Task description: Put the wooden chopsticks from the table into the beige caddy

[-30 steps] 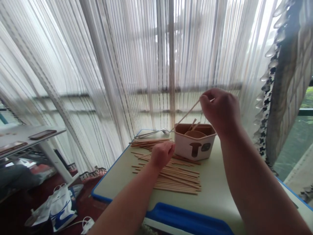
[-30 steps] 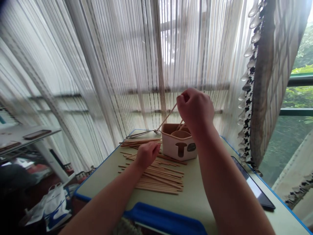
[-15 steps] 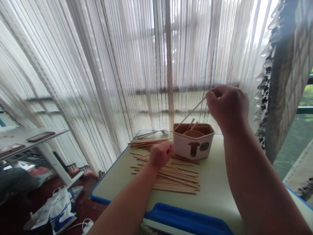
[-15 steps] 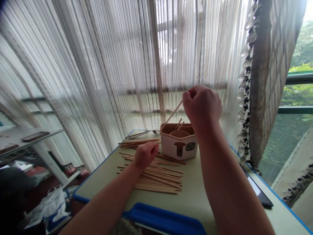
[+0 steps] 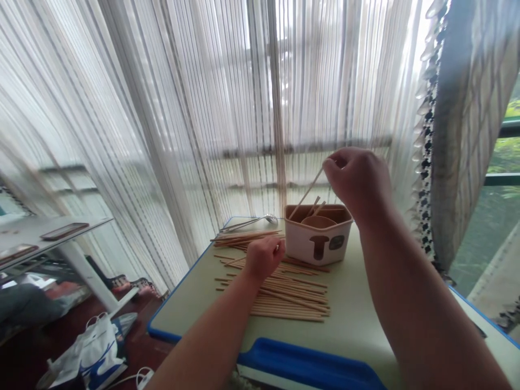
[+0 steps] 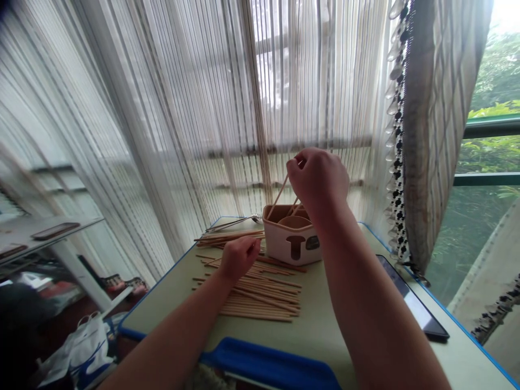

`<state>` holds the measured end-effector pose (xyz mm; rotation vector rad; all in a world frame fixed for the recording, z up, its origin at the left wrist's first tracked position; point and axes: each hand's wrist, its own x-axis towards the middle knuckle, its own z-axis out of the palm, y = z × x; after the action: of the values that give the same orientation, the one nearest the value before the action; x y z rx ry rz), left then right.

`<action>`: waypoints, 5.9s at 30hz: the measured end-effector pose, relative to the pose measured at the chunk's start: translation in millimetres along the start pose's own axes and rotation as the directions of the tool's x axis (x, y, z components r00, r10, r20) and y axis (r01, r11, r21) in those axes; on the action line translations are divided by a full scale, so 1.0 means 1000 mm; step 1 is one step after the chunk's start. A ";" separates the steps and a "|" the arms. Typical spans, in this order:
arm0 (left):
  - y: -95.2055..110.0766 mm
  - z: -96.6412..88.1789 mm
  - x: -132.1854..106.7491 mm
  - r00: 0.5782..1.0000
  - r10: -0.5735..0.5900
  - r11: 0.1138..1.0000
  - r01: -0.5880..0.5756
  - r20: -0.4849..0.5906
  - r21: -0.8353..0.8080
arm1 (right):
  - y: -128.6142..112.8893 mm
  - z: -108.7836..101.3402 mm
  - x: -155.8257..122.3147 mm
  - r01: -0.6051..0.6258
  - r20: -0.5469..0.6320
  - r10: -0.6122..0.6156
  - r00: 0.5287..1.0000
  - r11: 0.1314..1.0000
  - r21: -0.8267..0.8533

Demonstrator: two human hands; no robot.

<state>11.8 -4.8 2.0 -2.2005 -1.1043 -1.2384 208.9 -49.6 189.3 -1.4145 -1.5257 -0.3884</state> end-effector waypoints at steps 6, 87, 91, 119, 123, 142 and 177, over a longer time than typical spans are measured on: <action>0.000 0.000 0.000 1.000 0.007 1.000 -0.007 0.027 0.003 | -0.001 0.000 0.000 0.011 -0.010 -0.011 1.000 1.000 0.017; 0.001 0.003 -0.001 0.996 -0.019 0.999 0.015 0.086 0.046 | 0.018 0.001 0.010 0.013 -0.116 -0.006 0.993 0.998 0.056; 0.002 0.002 0.000 0.996 -0.017 0.999 0.013 0.091 0.042 | 0.012 0.016 0.008 0.038 -0.049 -0.034 0.998 0.996 0.081; -0.007 0.004 -0.003 0.995 -0.026 1.000 0.027 0.094 -0.008 | -0.002 0.033 -0.003 0.054 0.258 -0.014 0.966 0.988 -0.147; -0.005 0.001 -0.002 0.995 -0.053 0.995 0.060 0.081 -0.078 | -0.006 0.030 -0.004 0.094 0.247 -0.063 0.967 0.989 -0.114; -0.001 0.001 0.000 0.996 -0.001 0.994 -0.008 -0.091 -0.106 | -0.011 0.010 -0.009 0.097 0.293 -0.083 0.953 0.995 -0.032; -0.009 0.005 0.002 0.998 0.002 0.994 -0.008 -0.056 -0.113 | -0.015 0.020 -0.010 0.119 0.408 -0.117 0.906 0.993 0.021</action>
<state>7.9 5.1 0.8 -2.2352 -1.0298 -1.3831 185.5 -44.0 178.0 -1.4736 -1.9562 -0.1707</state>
